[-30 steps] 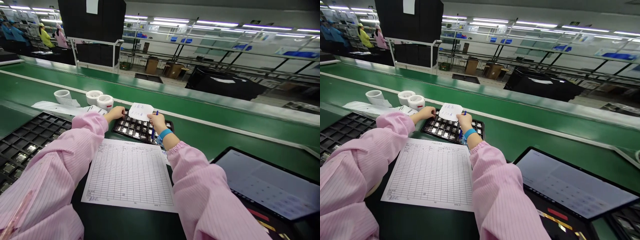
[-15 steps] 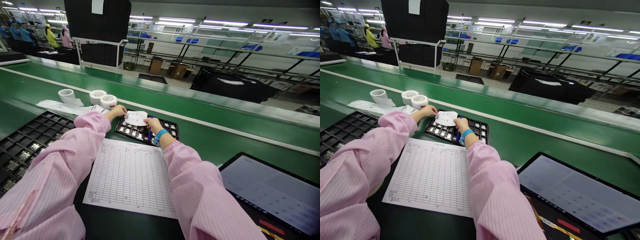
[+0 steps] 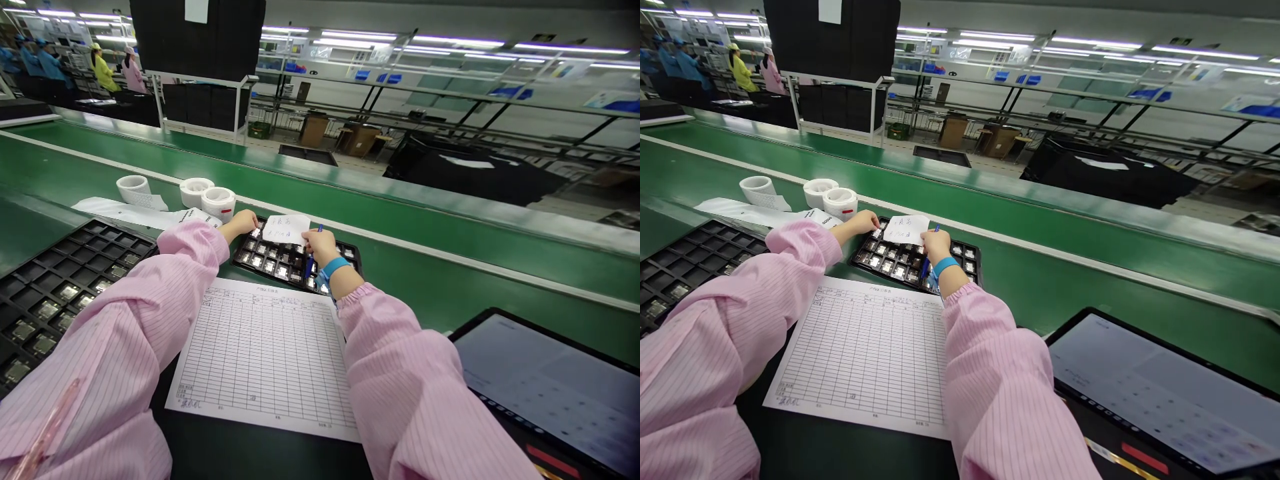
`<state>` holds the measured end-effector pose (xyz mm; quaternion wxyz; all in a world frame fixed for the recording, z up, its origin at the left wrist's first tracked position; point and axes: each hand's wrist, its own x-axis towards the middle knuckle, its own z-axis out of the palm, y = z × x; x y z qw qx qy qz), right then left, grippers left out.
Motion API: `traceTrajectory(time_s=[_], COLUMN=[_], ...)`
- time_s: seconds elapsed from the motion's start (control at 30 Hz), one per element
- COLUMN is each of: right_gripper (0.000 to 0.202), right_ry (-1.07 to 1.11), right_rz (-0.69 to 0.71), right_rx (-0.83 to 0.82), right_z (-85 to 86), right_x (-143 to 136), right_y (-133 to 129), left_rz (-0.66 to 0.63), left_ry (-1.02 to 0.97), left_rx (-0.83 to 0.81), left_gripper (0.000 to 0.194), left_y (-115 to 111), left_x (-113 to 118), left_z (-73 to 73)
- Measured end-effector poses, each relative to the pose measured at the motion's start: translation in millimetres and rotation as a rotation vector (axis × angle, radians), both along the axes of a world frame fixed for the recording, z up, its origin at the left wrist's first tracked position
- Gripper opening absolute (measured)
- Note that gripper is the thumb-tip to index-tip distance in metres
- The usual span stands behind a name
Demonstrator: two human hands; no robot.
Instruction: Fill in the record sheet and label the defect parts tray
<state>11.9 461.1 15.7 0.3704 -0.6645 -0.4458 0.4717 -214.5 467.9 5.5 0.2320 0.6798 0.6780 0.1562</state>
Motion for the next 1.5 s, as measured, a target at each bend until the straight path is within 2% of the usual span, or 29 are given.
traceTrajectory(time_s=[0.2, 0.53, 0.73, 0.83, 0.93, 1.0, 1.13, 1.23, 1.3, 1.4, 1.5], right_gripper=[0.03, 0.03, 0.026, 0.025, 0.02, 0.015, 0.023, 0.032, 0.046, 0.062, 0.057], right_ry=[0.025, 0.025, 0.059, 0.117, 0.183, 0.232, 0.325, 0.356, 0.341, 0.23, -0.047], right_rz=[-0.005, 0.028, -0.028, -0.046, -0.05, -0.033, 0.032, 0.061, 0.092, 0.218, 0.421], right_rx=[0.003, -0.058, 0.027, 0.071, 0.137, 0.197, 0.316, 0.378, 0.426, 0.507, 0.524], right_z=[5.2, 3.2, 13.0, 25.6, 51.2, 75.5, 126.2, 153.4, 165.7, 179.8, 187.3], right_x=[1, 1, 3, 2, 1, 1, 1, 2, 4, 12, 28], right_y=[-3, -9, -11, -18, -31, -46, -87, -124, -149, -188, -229], left_rz=[0.005, 0.036, -0.148, -0.189, -0.159, -0.138, -0.109, -0.077, -0.062, -0.055, -0.052], left_ry=[0.087, 0.172, 0.188, 0.186, 0.166, 0.148, 0.136, 0.171, 0.211, 0.279, 0.342], left_rx=[0.019, 0.073, 0.126, 0.149, 0.228, 0.275, 0.323, 0.317, 0.287, 0.22, 0.143], left_gripper=[0.028, 0.029, 0.036, 0.039, 0.04, 0.041, 0.048, 0.05, 0.048, 0.041, 0.035], left_y=[-4, -4, -11, -18, -24, -30, -52, -78, -95, -116, -129], left_x=[3, -2, -2, 5, 10, 11, 1, -13, -23, -36, -47], left_z=[-0.9, 4.8, 3.5, 8.2, 30.7, 56.8, 115.9, 145.5, 154.2, 154.8, 147.6])
